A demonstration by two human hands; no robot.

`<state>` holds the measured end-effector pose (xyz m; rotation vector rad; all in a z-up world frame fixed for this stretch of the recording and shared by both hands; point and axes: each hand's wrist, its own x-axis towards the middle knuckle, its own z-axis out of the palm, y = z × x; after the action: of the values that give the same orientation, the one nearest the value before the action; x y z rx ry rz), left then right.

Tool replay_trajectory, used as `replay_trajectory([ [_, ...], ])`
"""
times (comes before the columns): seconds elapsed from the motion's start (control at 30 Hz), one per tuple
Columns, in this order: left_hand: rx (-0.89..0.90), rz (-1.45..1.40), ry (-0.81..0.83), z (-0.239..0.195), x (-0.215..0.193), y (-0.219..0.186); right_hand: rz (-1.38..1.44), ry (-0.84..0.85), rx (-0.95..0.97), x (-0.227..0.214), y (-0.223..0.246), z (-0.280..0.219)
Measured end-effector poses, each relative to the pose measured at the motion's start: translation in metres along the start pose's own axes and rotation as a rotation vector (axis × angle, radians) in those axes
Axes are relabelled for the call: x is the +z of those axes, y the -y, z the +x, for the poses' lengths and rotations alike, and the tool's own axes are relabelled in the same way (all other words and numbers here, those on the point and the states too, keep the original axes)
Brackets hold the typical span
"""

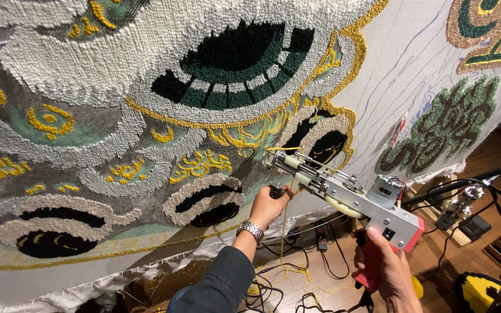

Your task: The person uses a handheld tufting gun to apply yellow yarn into a stretched canvas, following a pre-drawn skull design. The person guides the tool along the pattern lines and occasionally adjusts the yarn feed with the left hand.

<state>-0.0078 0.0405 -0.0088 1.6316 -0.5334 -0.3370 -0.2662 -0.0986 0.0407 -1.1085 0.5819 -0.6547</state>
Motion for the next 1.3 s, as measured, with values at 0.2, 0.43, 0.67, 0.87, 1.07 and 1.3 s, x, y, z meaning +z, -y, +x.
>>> replay_trajectory([
  [0.2, 0.027, 0.05, -0.052, -0.004, -0.004, -0.001, 0.027, 0.001, 0.027, 0.001, -0.004, -0.001],
  [0.43, 0.004, 0.114, -0.035, -0.009, -0.01, -0.012, 0.013, -0.008, 0.031, 0.008, -0.002, -0.004],
  [0.67, -0.009, 0.142, -0.012, -0.007, -0.015, -0.015, -0.06, -0.007, 0.039, 0.007, -0.005, -0.004],
  [0.87, 0.003, 0.112, -0.007, -0.002, -0.018, -0.01, -0.026, -0.003, 0.061, 0.008, -0.008, -0.002],
  [1.07, -0.003, 0.129, -0.014, 0.002, -0.022, -0.004, -0.004, -0.004, 0.036, 0.022, -0.003, -0.005],
  [1.3, -0.025, 0.188, -0.018, 0.003, -0.026, -0.01, -0.007, 0.003, 0.023, 0.022, -0.009, -0.001],
])
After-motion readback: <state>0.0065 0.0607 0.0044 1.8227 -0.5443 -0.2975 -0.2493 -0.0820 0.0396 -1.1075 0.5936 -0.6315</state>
